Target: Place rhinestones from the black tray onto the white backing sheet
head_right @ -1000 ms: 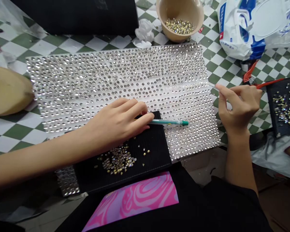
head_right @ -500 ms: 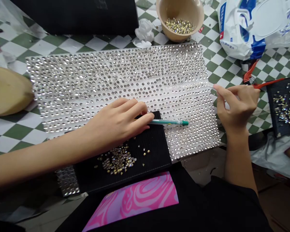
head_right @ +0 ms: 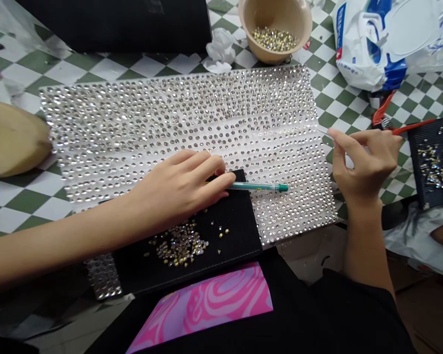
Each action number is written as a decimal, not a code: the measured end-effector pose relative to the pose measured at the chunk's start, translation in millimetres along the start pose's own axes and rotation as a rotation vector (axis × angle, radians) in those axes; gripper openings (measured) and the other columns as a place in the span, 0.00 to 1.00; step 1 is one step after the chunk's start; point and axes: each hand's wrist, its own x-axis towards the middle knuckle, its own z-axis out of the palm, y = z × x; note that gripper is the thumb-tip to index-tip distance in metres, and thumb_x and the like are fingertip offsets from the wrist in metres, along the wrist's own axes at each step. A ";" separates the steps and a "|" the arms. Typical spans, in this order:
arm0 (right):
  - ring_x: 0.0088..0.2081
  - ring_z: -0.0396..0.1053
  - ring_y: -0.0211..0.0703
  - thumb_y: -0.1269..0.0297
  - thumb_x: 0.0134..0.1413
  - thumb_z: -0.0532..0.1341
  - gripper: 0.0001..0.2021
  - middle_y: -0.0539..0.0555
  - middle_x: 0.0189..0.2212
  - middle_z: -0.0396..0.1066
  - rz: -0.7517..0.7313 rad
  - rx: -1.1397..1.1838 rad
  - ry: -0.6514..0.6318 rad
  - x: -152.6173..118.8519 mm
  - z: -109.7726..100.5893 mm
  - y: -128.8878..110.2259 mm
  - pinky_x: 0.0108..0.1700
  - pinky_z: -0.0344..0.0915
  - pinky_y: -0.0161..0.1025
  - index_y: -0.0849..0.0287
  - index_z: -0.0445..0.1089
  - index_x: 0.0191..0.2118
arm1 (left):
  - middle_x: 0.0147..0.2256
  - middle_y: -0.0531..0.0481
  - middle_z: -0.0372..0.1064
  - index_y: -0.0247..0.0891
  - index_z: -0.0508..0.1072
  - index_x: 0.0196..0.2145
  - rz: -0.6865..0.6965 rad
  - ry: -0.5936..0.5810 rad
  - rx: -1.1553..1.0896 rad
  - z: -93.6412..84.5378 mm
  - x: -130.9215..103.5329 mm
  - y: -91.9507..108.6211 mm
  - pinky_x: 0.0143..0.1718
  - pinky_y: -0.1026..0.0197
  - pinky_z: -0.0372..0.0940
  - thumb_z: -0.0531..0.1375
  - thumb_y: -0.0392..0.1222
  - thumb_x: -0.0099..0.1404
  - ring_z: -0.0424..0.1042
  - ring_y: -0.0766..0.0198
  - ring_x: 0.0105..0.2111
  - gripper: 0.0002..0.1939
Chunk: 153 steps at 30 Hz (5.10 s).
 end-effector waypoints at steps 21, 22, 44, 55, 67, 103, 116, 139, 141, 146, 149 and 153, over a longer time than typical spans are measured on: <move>0.33 0.62 0.36 0.72 0.51 0.61 0.15 0.49 0.28 0.66 -0.066 0.017 0.021 2.9 4.5 -4.3 0.40 0.58 0.39 0.51 0.73 0.45 | 0.37 0.49 0.66 0.37 0.62 0.39 -0.001 0.003 -0.002 1.0 0.2 -0.5 0.32 0.61 0.60 0.53 0.40 0.67 0.67 0.61 0.33 0.05; 0.33 0.62 0.36 0.72 0.51 0.61 0.15 0.49 0.27 0.66 -0.068 0.020 0.024 2.4 4.7 -3.8 0.40 0.58 0.39 0.52 0.73 0.44 | 0.37 0.49 0.66 0.37 0.62 0.39 0.000 0.003 -0.001 0.8 0.4 -0.4 0.32 0.61 0.60 0.53 0.40 0.67 0.67 0.61 0.33 0.05; 0.33 0.61 0.35 0.72 0.51 0.62 0.14 0.50 0.28 0.66 -0.073 0.094 0.048 4.8 4.1 -10.7 0.40 0.56 0.38 0.52 0.73 0.44 | 0.38 0.48 0.66 0.37 0.62 0.40 -0.007 0.002 -0.004 -0.1 -0.5 0.2 0.33 0.61 0.58 0.53 0.39 0.67 0.66 0.61 0.34 0.04; 0.31 0.61 0.35 0.69 0.51 0.61 0.11 0.50 0.25 0.66 -0.059 0.053 0.050 4.8 5.7 -9.0 0.38 0.55 0.37 0.53 0.75 0.41 | 0.38 0.47 0.67 0.37 0.63 0.40 -0.005 -0.001 -0.008 0.3 0.8 -1.1 0.33 0.61 0.57 0.53 0.38 0.67 0.66 0.61 0.34 0.04; 0.33 0.63 0.36 0.71 0.49 0.62 0.16 0.49 0.28 0.66 -0.100 0.065 0.061 10.4 1.7 -16.2 0.40 0.57 0.38 0.50 0.73 0.45 | 0.38 0.48 0.67 0.37 0.62 0.40 -0.002 0.008 -0.002 -0.3 0.1 -0.2 0.32 0.61 0.57 0.53 0.39 0.67 0.66 0.62 0.34 0.04; 0.32 0.62 0.36 0.71 0.50 0.62 0.17 0.49 0.28 0.66 -0.144 0.048 0.032 13.0 1.1 -20.9 0.39 0.56 0.38 0.48 0.71 0.46 | 0.38 0.48 0.67 0.37 0.63 0.40 -0.006 -0.008 -0.009 -1.0 -0.1 -0.1 0.33 0.60 0.58 0.53 0.38 0.67 0.66 0.61 0.34 0.04; 0.34 0.62 0.36 0.73 0.50 0.61 0.18 0.48 0.29 0.66 -0.113 0.042 -0.005 11.5 -4.2 -22.9 0.42 0.57 0.38 0.48 0.72 0.46 | 0.38 0.48 0.66 0.37 0.62 0.40 -0.008 0.004 -0.005 -0.5 -0.5 0.6 0.32 0.60 0.60 0.53 0.40 0.68 0.67 0.61 0.34 0.05; 0.34 0.60 0.35 0.75 0.48 0.62 0.20 0.48 0.29 0.65 -0.153 0.075 -0.014 16.1 -4.3 -26.0 0.41 0.56 0.38 0.47 0.70 0.47 | 0.38 0.48 0.66 0.37 0.61 0.40 -0.008 0.002 -0.005 -0.7 -0.8 0.7 0.32 0.60 0.60 0.52 0.40 0.68 0.67 0.61 0.35 0.05; 0.34 0.61 0.35 0.75 0.48 0.62 0.21 0.48 0.29 0.65 -0.158 0.081 -0.014 15.7 -5.3 -25.0 0.42 0.57 0.39 0.47 0.70 0.47 | 0.38 0.49 0.66 0.37 0.61 0.40 -0.009 0.007 -0.003 -0.8 -0.7 0.6 0.32 0.61 0.60 0.52 0.40 0.68 0.67 0.61 0.35 0.05; 0.35 0.63 0.35 0.75 0.48 0.62 0.20 0.48 0.29 0.66 -0.129 0.070 -0.001 15.2 -7.3 -25.8 0.43 0.59 0.39 0.47 0.71 0.47 | 0.37 0.49 0.66 0.37 0.62 0.40 -0.007 0.003 0.000 -0.5 0.1 0.6 0.32 0.61 0.60 0.52 0.40 0.68 0.67 0.61 0.34 0.05; 0.35 0.62 0.35 0.75 0.49 0.62 0.21 0.48 0.30 0.66 -0.139 0.086 -0.007 16.5 -6.9 -28.3 0.43 0.59 0.39 0.47 0.70 0.48 | 0.37 0.49 0.66 0.37 0.62 0.40 -0.009 -0.001 -0.003 -0.8 -0.2 0.4 0.32 0.61 0.60 0.53 0.40 0.68 0.67 0.61 0.34 0.04; 0.35 0.62 0.35 0.74 0.49 0.63 0.21 0.47 0.30 0.66 -0.154 0.073 -0.017 17.5 -4.3 -30.7 0.42 0.58 0.38 0.46 0.69 0.48 | 0.38 0.48 0.66 0.37 0.62 0.40 -0.007 -0.002 -0.006 -0.8 -0.9 0.1 0.33 0.61 0.60 0.52 0.40 0.68 0.67 0.61 0.35 0.04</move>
